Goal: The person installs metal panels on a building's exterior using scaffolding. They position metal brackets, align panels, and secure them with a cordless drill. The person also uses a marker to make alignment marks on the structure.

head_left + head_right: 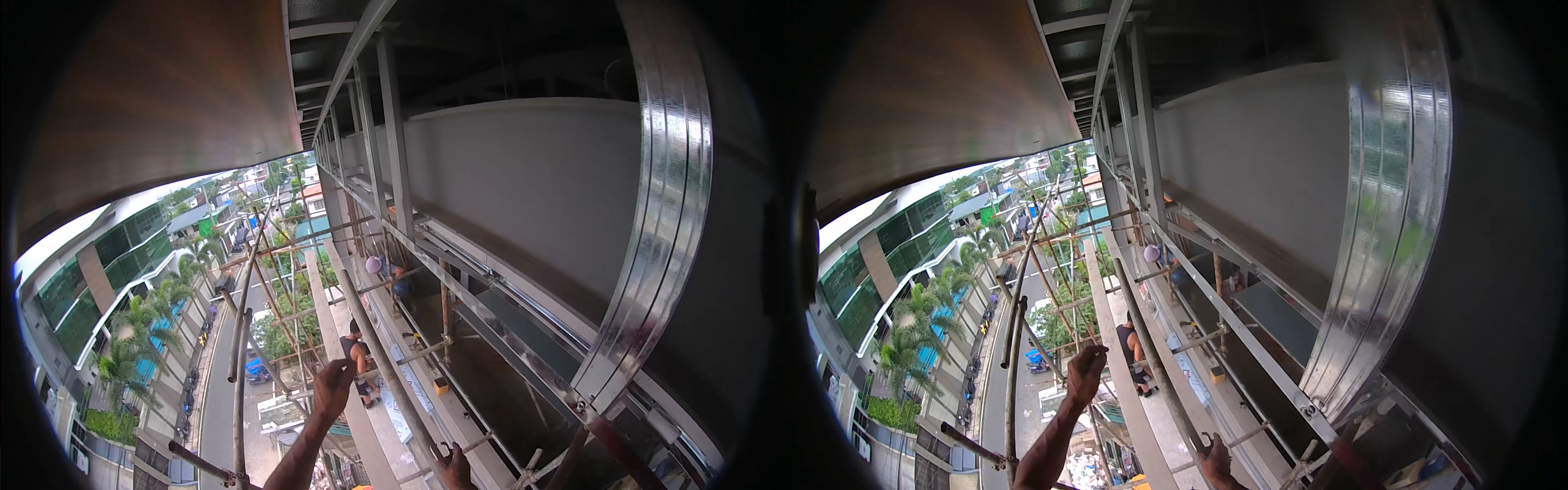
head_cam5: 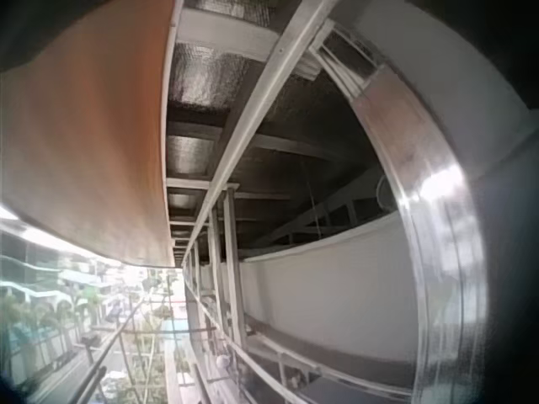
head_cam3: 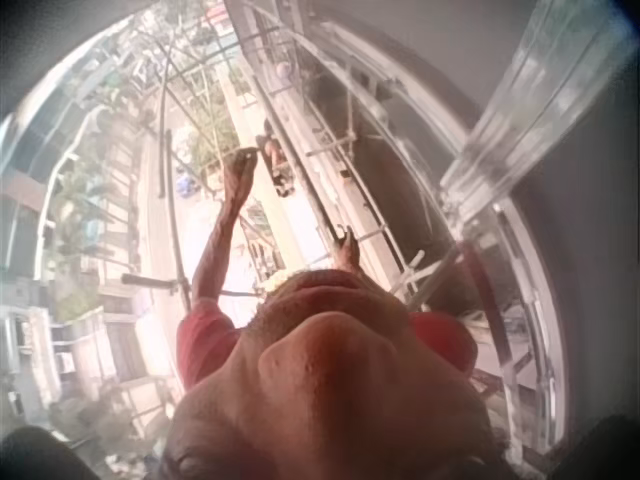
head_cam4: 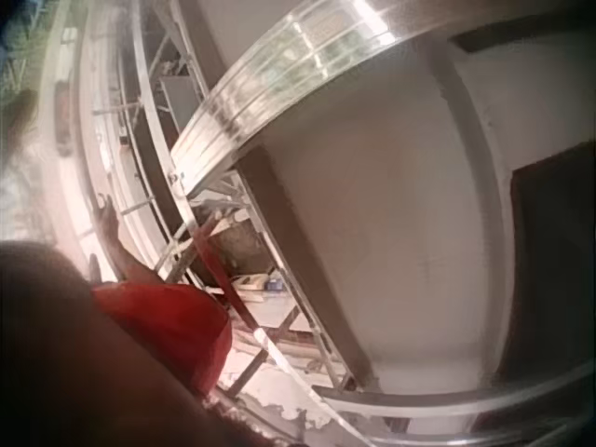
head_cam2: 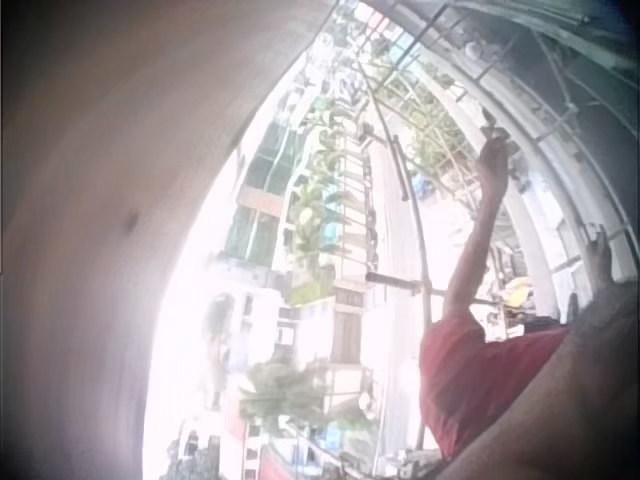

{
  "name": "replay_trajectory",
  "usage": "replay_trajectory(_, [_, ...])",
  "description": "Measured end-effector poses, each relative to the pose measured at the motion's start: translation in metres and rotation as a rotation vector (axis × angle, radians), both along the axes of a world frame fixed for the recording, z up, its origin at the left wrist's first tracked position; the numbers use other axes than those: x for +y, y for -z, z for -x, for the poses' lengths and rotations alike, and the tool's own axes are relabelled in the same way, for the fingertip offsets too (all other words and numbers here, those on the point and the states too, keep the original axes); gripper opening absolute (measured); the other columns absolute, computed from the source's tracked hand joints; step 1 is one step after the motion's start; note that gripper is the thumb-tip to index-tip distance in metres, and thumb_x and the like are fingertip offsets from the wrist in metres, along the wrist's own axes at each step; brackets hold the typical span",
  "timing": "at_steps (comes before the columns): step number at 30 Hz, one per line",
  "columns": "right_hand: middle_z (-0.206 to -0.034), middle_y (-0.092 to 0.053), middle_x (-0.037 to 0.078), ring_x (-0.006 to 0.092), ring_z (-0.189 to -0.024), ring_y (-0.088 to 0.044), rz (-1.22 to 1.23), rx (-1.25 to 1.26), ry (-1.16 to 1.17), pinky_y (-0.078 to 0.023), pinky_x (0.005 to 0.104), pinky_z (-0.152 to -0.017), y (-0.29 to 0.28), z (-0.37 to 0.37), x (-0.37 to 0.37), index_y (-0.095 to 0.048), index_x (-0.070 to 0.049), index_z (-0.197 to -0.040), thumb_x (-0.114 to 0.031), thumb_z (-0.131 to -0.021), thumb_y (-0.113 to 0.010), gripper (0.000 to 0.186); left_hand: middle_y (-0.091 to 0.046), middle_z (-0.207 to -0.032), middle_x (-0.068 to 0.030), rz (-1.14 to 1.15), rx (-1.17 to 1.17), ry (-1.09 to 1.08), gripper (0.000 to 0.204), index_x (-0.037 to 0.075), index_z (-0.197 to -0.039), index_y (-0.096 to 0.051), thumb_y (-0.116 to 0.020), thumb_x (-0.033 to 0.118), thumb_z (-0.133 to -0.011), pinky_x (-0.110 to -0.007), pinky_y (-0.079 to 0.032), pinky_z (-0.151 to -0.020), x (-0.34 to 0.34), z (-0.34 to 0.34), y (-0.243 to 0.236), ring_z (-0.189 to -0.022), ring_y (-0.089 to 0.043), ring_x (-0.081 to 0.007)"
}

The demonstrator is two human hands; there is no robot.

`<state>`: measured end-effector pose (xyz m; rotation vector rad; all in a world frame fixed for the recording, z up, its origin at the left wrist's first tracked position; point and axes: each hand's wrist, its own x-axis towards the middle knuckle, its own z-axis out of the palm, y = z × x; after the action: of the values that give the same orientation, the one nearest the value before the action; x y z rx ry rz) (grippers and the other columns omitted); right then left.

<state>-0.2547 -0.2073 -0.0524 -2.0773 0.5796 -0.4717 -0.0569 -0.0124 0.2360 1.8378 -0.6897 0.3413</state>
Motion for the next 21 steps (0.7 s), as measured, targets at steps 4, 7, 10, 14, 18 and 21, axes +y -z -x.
replay_trajectory(4, [-0.108,-0.064,0.022,0.0349,-0.096,-0.064,-0.047,-0.257,0.035,-0.051,0.0421,-0.084,-0.108,-0.057,-0.002,-0.052,-0.001,-0.127,-0.003,-0.082,-0.06,0.045,-0.051,-0.071,-0.002,0.037,-0.923,0.042,0.013,0.0,-0.096,-0.065,-0.054,0.003,-0.089,-0.024,-0.036,-0.054,-0.015,0.063,-0.248,-0.058,-0.046,-0.0054])
replay_trajectory(7, [-0.108,-0.065,0.02,0.035,-0.1,-0.064,0.002,-0.407,-0.251,-0.051,0.0407,-0.085,-0.198,-0.09,-0.009,-0.051,-0.001,-0.128,-0.005,-0.084,-0.055,0.044,-0.047,-0.071,0.0003,0.205,-1.348,-0.006,0.014,-0.002,-0.1,-0.064,-0.054,0.004,-0.092,-0.022,-0.031,-0.054,-0.038,0.132,-0.369,-0.059,-0.04,-0.0032])
replay_trajectory(10, [-0.11,-0.064,0.021,0.0352,-0.103,-0.063,-0.101,-0.332,-0.405,-0.051,0.0396,-0.087,-0.223,-0.093,0.001,-0.049,-0.002,-0.131,-0.011,-0.089,-0.053,0.043,-0.057,-0.071,-0.0005,0.272,-1.577,-0.155,0.02,0.005,-0.108,-0.067,-0.057,0.014,-0.094,-0.023,-0.041,-0.061,-0.05,0.175,-0.446,-0.065,-0.051,-0.0049])
replay_trajectory(14, [-0.107,-0.063,0.014,0.0259,-0.088,-0.065,-0.114,-0.533,-0.542,-0.052,0.0362,-0.077,-0.178,-0.136,0.012,-0.047,-0.006,-0.135,-0.023,-0.096,-0.054,0.043,-0.066,-0.096,-0.0162,0.225,-1.697,-0.196,0.029,0.0,-0.111,-0.064,-0.06,0.019,-0.089,-0.04,-0.049,-0.074,-0.05,0.236,-0.499,-0.079,-0.062,-0.0234])
replay_trajectory(18, [-0.09,-0.066,0.006,0.0155,-0.072,-0.063,-0.408,-0.481,-0.614,-0.052,0.0305,-0.064,-0.287,-0.125,0.022,-0.052,-0.007,-0.132,-0.028,-0.097,-0.056,0.041,-0.065,-0.101,-0.0212,0.069,-1.56,-0.354,0.035,-0.002,-0.112,-0.063,-0.061,0.023,-0.087,-0.044,-0.049,-0.079,-0.078,0.278,-0.543,-0.086,-0.064,-0.0307])
replay_trajectory(21, [-0.089,-0.065,0.008,0.0152,-0.071,-0.06,-0.379,-0.795,-0.599,-0.051,0.0305,-0.063,-0.386,-0.121,0.025,-0.053,-0.005,-0.128,-0.034,-0.096,-0.058,0.043,-0.064,-0.102,-0.0246,-0.103,-1.644,-0.364,0.039,-0.003,-0.112,-0.062,-0.063,0.026,-0.086,-0.045,-0.049,-0.084,-0.095,0.276,-0.559,-0.094,-0.063,-0.0357])
